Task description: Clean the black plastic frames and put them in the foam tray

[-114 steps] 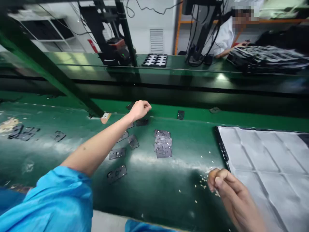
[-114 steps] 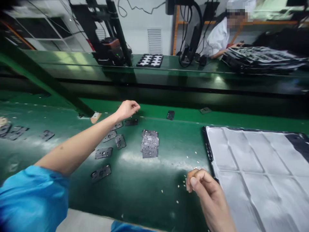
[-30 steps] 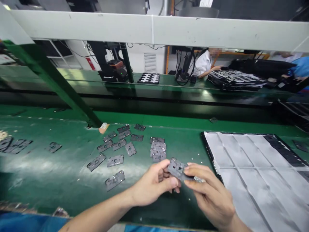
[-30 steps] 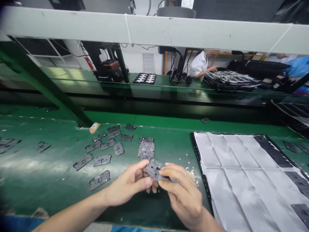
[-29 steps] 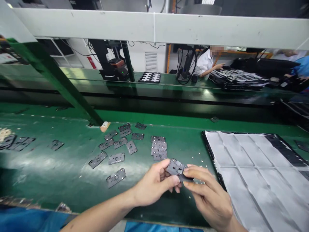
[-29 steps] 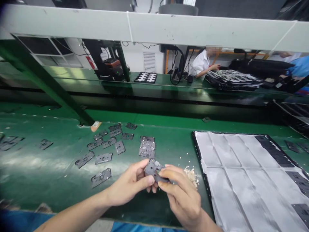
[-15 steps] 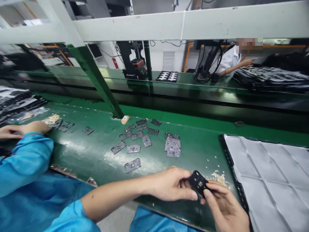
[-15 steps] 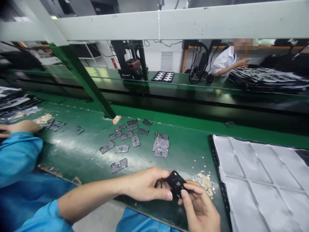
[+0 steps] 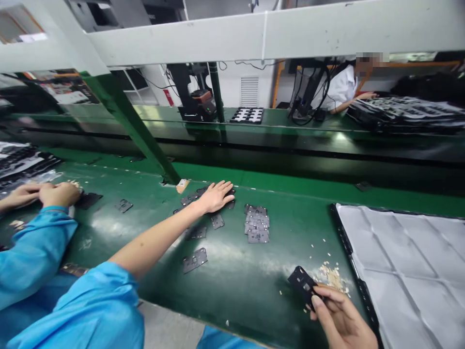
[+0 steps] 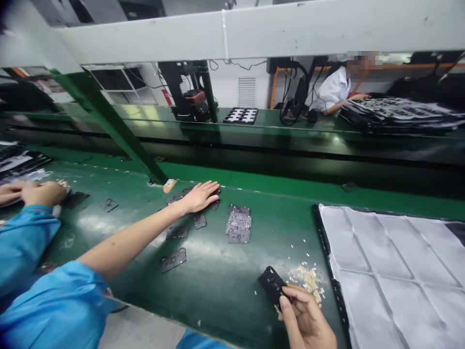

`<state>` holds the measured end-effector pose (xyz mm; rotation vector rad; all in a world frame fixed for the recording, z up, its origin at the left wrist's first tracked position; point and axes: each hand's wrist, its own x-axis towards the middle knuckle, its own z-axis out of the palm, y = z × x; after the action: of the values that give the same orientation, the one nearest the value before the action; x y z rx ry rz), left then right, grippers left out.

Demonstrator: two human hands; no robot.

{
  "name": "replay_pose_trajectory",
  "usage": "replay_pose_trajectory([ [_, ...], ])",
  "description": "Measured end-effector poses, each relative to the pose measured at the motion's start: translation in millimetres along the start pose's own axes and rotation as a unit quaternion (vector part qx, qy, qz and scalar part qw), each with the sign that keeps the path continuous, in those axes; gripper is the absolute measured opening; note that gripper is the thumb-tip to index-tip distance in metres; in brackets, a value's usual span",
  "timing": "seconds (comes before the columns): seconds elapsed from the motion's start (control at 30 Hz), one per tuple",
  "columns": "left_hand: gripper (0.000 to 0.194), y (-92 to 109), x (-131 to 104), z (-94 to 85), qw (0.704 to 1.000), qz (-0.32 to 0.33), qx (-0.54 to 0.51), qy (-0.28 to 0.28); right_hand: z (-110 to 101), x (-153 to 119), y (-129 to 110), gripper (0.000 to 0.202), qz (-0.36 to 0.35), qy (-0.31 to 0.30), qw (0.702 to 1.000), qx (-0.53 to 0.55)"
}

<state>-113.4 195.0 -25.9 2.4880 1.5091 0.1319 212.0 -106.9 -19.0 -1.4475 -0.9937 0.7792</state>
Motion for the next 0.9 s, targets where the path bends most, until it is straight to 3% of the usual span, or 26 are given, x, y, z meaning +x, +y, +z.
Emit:
replay_pose_trajectory([
  [0.13, 0.061, -10.9, -27.7, 7.2, 1.0, 0.007, 0.013, 0.0, 7.5, -4.4, -12.8, 0.029, 0.044, -0.005, 0.999, 0.005],
  [0.23, 0.06, 4.1, -44.2, 3.5, 1.0, 0.006, 0.01, 0.019, 9.9, -3.9, -16.6, 0.022, 0.017, -0.033, 0.999, 0.002],
  [0.3, 0.059, 34.8, -63.4, -2.8, 0.999, 0.007, -0.023, 0.048, 9.5, -3.8, -15.5, 0.019, -0.024, -0.052, 0.998, -0.017],
  [0.37, 0.051, 80.7, -89.8, -8.8, 0.983, 0.015, -0.169, 0.075, 8.8, -4.5, -13.6, 0.02, -0.058, -0.059, 0.995, -0.046],
  [0.4, 0.046, 106.7, -103.7, -10.2, 0.962, 0.029, -0.271, 0.035, 8.7, -5.2, -12.8, 0.021, -0.07, -0.057, 0.994, -0.062],
  [0.47, 0.044, 156.8, -127.7, -8.1, 0.884, 0.042, -0.458, -0.08, 9.0, -6.9, -11.5, 0.023, -0.089, -0.054, 0.99, -0.09],
  [0.5, 0.043, 178.0, -136.4, -4.6, 0.854, 0.041, -0.508, -0.11, 9.3, -7.8, -11.1, 0.024, -0.102, -0.056, 0.988, -0.101],
  [0.53, 0.038, 195.5, -142.6, -0.1, 0.833, 0.041, -0.537, -0.13, 9.6, -8.9, -10.7, 0.025, -0.113, -0.06, 0.986, -0.108],
  [0.6, 0.039, 218.5, -149.1, 10.2, 0.809, 0.028, -0.575, -0.12, 9.9, -11.0, -10.2, 0.026, -0.128, -0.068, 0.983, -0.114],
  [0.73, 0.043, 231.0, -153.7, 21.6, 0.792, 0.009, -0.606, -0.076, 10.5, -15.5, -12.4, 0.025, -0.101, -0.08, 0.987, -0.094],
  [0.9, 0.037, 231.0, -163.3, 12.7, 0.804, 0.026, -0.588, -0.087, 10.4, -21.7, -21.7, 0.01, -0.064, -0.147, 0.986, -0.055],
])
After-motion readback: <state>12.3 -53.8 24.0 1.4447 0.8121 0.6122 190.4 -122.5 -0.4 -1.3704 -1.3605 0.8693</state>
